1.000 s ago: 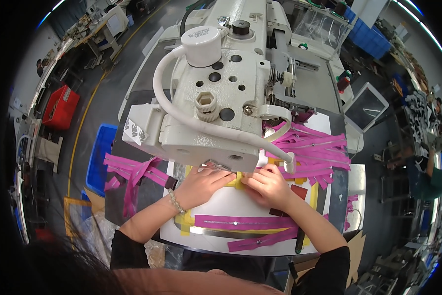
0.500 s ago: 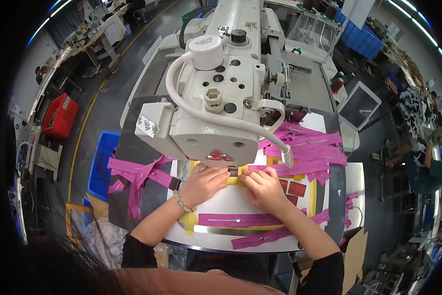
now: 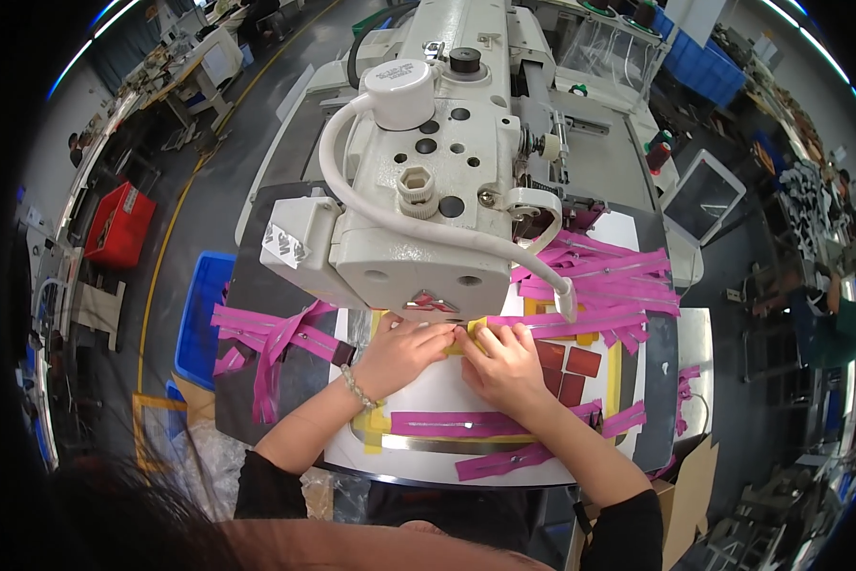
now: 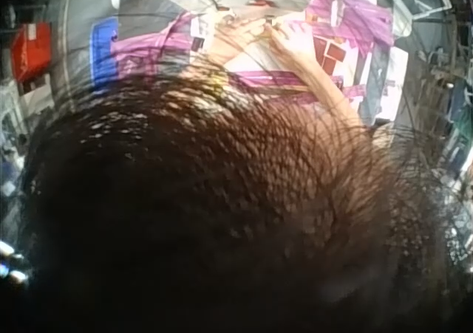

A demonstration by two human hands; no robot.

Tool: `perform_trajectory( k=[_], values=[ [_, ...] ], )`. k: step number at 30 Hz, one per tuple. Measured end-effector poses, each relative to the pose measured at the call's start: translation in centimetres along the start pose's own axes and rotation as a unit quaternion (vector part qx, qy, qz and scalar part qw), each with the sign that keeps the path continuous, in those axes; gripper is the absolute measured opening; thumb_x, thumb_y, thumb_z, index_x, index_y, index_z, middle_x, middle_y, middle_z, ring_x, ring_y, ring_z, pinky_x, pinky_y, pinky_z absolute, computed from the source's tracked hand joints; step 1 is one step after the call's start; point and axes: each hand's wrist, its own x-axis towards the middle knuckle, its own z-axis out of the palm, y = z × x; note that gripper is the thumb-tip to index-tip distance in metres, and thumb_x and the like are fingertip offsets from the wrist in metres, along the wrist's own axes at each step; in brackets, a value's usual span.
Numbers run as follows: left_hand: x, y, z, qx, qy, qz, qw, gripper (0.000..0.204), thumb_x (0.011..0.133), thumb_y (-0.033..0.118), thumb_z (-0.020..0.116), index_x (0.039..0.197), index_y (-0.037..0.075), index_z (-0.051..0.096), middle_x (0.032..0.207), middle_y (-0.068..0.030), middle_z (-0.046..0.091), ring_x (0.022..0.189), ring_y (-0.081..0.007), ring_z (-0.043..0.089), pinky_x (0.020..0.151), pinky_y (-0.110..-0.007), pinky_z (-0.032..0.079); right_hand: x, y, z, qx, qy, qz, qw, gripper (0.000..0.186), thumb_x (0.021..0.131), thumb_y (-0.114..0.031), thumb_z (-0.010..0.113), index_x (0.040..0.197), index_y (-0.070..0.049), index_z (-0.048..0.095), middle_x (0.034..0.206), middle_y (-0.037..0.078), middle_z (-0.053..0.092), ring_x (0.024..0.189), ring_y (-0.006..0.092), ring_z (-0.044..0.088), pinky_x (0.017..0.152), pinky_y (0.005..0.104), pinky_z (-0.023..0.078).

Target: Operating an industrial sewing machine to sew zippers onto fabric pieces.

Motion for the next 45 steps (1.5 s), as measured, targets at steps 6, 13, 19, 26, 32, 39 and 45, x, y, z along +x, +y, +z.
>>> perform_trajectory(
  k=[6, 13, 19, 26, 32, 39, 45],
  values=[
    [0.1, -0.3, -0.3, -0.055, 0.072, 0.005, 0.996, 0.036, 0.077, 0.029, 0.066, 0.109, 0.012, 0.060, 0.102, 0.0009, 0.060, 0.093, -0.0169, 0.058, 0.087, -0.036, 0.043, -0.4, -0.7, 0.7, -0.032, 0.036, 0.011, 0.999, 0.044, 0.072, -0.022, 0.067, 0.114, -0.011, 0.062, 0.106, 0.011, 0.061, 0.095, 0.0242, 0.058, 0.085, 0.0425, 0.038],
    [-0.5, -0.2, 0.4, -0.047, 0.055, -0.032, 0.997, 0.045, 0.075, 0.032, 0.069, 0.109, 0.004, 0.059, 0.099, -0.0079, 0.059, 0.094, -0.0245, 0.058, 0.091, -0.039, 0.045, -0.4, -1.1, 0.8, -0.044, 0.042, 0.021, 0.998, 0.043, 0.072, -0.023, 0.067, 0.113, -0.010, 0.062, 0.108, 0.010, 0.061, 0.098, 0.0244, 0.058, 0.086, 0.0429, 0.037],
    [-0.8, 0.6, 0.1, -0.005, 0.013, -0.057, 0.998, 0.045, 0.077, 0.031, 0.067, 0.117, 0.010, 0.059, 0.101, -0.0068, 0.058, 0.097, -0.0236, 0.057, 0.095, -0.041, 0.042, -0.3, -0.9, 0.8, -0.029, 0.059, 0.011, 0.998, 0.042, 0.072, -0.022, 0.066, 0.111, -0.007, 0.061, 0.102, 0.006, 0.055, 0.093, 0.0225, 0.056, 0.086, 0.0420, 0.038],
    [-0.5, 1.4, -0.1, 0.090, 0.028, -0.064, 0.993, 0.043, 0.077, 0.032, 0.067, 0.118, 0.020, 0.062, 0.095, 0.0005, 0.057, 0.094, -0.0156, 0.055, 0.091, -0.044, 0.037, -0.6, -0.9, 1.2, -0.031, 0.047, 0.020, 0.998, 0.044, 0.071, -0.023, 0.066, 0.112, -0.007, 0.061, 0.106, 0.007, 0.056, 0.098, 0.0237, 0.056, 0.087, 0.0419, 0.037],
    [-0.3, 1.4, 0.3, 0.089, 0.018, -0.061, 0.994, 0.042, 0.082, 0.032, 0.062, 0.122, 0.019, 0.057, 0.105, -0.0042, 0.058, 0.102, -0.0195, 0.055, 0.096, -0.045, 0.036, -1.1, -0.9, 1.1, -0.046, 0.029, 0.031, 0.998, 0.050, 0.072, -0.028, 0.067, 0.118, -0.009, 0.059, 0.116, 0.010, 0.056, 0.106, 0.0249, 0.054, 0.090, 0.0424, 0.036],
    [0.0, 1.4, -0.2, 0.084, 0.016, -0.051, 0.995, 0.042, 0.079, 0.030, 0.065, 0.118, 0.018, 0.060, 0.103, -0.0034, 0.059, 0.100, -0.0189, 0.056, 0.095, -0.044, 0.037, -0.8, -1.1, 0.6, -0.032, 0.061, 0.024, 0.997, 0.045, 0.075, -0.023, 0.063, 0.115, -0.003, 0.059, 0.108, 0.012, 0.056, 0.102, 0.0267, 0.055, 0.088, 0.0402, 0.037],
    [0.0, 1.3, -0.1, 0.092, 0.014, -0.037, 0.995, 0.042, 0.075, 0.030, 0.069, 0.115, 0.017, 0.064, 0.103, -0.0014, 0.060, 0.101, -0.0161, 0.055, 0.093, -0.043, 0.036, -0.7, -1.6, 0.5, -0.042, 0.074, 0.035, 0.996, 0.044, 0.075, -0.022, 0.064, 0.115, -0.003, 0.060, 0.107, 0.012, 0.056, 0.102, 0.0267, 0.055, 0.087, 0.0399, 0.037]
  ],
)
